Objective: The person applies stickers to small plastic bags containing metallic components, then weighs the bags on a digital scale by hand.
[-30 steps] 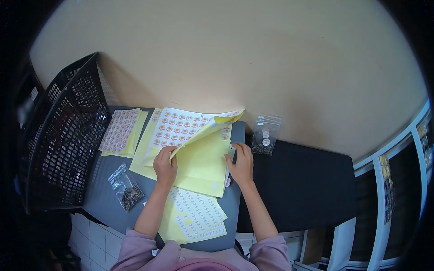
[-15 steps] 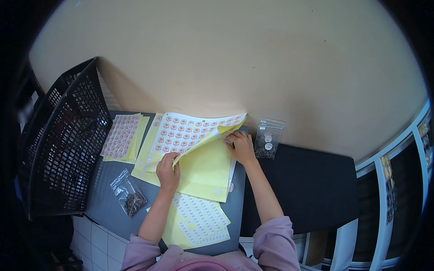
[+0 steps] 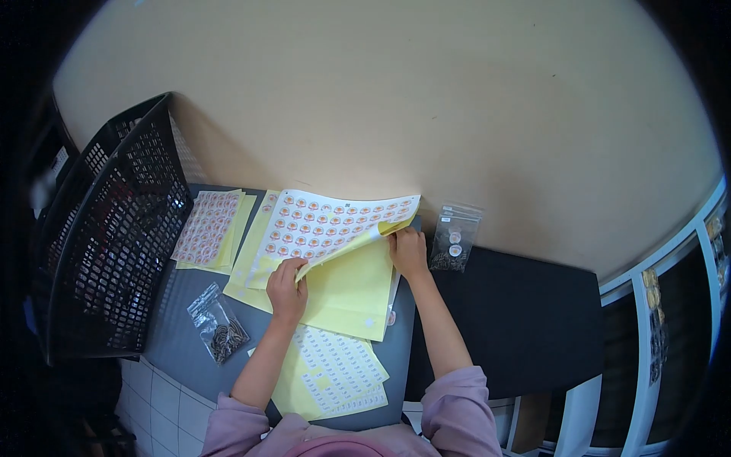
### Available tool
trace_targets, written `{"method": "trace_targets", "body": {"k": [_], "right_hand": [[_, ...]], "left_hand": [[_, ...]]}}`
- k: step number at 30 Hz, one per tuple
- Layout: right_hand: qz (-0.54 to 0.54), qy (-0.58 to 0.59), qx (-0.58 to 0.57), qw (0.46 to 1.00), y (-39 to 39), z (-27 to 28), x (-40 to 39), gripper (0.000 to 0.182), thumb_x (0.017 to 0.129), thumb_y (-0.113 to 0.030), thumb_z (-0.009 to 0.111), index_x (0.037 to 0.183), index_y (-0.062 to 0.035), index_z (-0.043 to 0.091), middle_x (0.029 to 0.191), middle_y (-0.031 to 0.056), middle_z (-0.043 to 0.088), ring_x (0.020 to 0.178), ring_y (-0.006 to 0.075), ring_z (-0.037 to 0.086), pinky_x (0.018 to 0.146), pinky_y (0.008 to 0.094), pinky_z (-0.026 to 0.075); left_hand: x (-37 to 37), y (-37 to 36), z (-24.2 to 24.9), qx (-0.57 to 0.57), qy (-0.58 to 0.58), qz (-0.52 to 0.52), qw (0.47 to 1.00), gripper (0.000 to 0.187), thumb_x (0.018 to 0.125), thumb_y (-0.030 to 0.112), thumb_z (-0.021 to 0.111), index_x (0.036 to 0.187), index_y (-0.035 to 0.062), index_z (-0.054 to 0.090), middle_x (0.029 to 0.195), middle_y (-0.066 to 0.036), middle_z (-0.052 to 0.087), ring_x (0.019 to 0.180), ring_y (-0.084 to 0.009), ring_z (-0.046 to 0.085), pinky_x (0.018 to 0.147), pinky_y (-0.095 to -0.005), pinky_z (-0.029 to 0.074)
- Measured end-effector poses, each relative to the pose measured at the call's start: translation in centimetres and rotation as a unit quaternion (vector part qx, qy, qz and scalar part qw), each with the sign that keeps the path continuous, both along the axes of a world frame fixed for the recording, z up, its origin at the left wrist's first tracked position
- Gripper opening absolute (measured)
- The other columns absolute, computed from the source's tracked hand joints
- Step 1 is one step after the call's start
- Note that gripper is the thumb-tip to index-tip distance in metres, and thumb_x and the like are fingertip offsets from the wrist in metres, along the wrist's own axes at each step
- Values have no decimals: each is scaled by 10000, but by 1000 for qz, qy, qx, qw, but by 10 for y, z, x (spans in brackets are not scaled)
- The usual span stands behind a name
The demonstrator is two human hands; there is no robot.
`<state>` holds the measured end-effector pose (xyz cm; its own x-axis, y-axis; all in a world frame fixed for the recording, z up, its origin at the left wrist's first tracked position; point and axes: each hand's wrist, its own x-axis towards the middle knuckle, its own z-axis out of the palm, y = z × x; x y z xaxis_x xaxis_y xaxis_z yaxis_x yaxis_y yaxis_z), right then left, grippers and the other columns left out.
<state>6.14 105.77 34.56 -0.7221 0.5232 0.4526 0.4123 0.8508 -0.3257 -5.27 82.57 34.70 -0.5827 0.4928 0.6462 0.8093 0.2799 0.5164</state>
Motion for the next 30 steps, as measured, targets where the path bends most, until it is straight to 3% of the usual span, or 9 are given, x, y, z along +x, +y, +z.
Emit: {"method": "trace_targets", "body": {"k": [6, 8, 15, 17, 20, 24, 26, 28, 30], "right_hand": [[-47, 66, -91, 993, -1, -2, -4, 94, 765, -71, 527, 786, 12, 564, 758, 169, 591, 756, 319, 565, 667, 418, 413], [-45, 116, -96, 988, -3, -1, -5, 125, 744, -39, 531, 730, 85, 529, 694, 263, 548, 674, 397, 551, 586, 461, 423], [-72, 116, -92, 986, -7, -1, -8, 134, 771, -53, 515, 762, 81, 516, 711, 273, 548, 690, 413, 548, 604, 464, 420], [-103, 81, -145, 981, -4, -2, -9, 109, 807, -53, 472, 857, 35, 513, 763, 202, 581, 732, 356, 568, 637, 434, 435], [-102, 171, -170, 965, 3, -5, -8, 102, 820, -55, 457, 852, 31, 500, 737, 220, 567, 715, 373, 564, 619, 424, 442], [-88, 155, -203, 963, -9, 0, 15, 104, 830, -64, 457, 865, 25, 498, 745, 202, 576, 715, 323, 593, 632, 377, 452], [-92, 278, -202, 935, -26, -5, 35, 116, 842, -67, 455, 895, 26, 500, 791, 155, 585, 739, 254, 606, 651, 324, 454], [-121, 320, -220, 914, -38, -13, 62, 126, 860, -77, 450, 916, 23, 502, 856, 107, 587, 791, 182, 601, 664, 279, 458], [-115, 395, -325, 851, -57, -6, 89, 132, 879, -92, 433, 931, 11, 497, 912, 97, 579, 815, 165, 601, 664, 245, 460]], "left_hand": [[0, 0, 1, 7, 4, 1, 1000, 377, 531, -72, 558, 876, 78, 534, 849, -28, 575, 775, -207, 552, 615, -309, 381], [1, 0, 3, 8, 7, 4, 1000, 375, 533, -71, 560, 876, 77, 533, 850, -28, 575, 774, -206, 552, 616, -309, 381], [0, 0, 0, 15, 9, 3, 1000, 373, 540, -71, 560, 879, 84, 532, 849, -26, 572, 768, -207, 550, 621, -309, 384], [1, 0, 1, 4, 4, 5, 1000, 373, 543, -70, 561, 881, 86, 531, 844, -24, 567, 766, -206, 548, 624, -309, 386], [2, 0, 1, 6, 8, 9, 1000, 372, 546, -72, 560, 881, 87, 530, 837, -22, 564, 761, -204, 547, 619, -308, 387], [2, 1, 2, 10, -1, 4, 1000, 375, 544, -60, 567, 885, 89, 527, 840, -23, 562, 774, -204, 544, 634, -311, 384], [3, -2, 7, -4, -3, -11, 1000, 378, 540, -36, 579, 892, 89, 525, 865, -24, 559, 809, -207, 537, 663, -324, 380], [3, -5, 7, -63, -9, -27, 998, 371, 541, -31, 579, 888, 90, 527, 882, -22, 556, 831, -206, 529, 684, -330, 374], [2, -5, 8, -120, -13, -44, 992, 364, 542, -25, 579, 883, 90, 528, 898, -21, 553, 854, -206, 521, 705, -336, 369]]}}
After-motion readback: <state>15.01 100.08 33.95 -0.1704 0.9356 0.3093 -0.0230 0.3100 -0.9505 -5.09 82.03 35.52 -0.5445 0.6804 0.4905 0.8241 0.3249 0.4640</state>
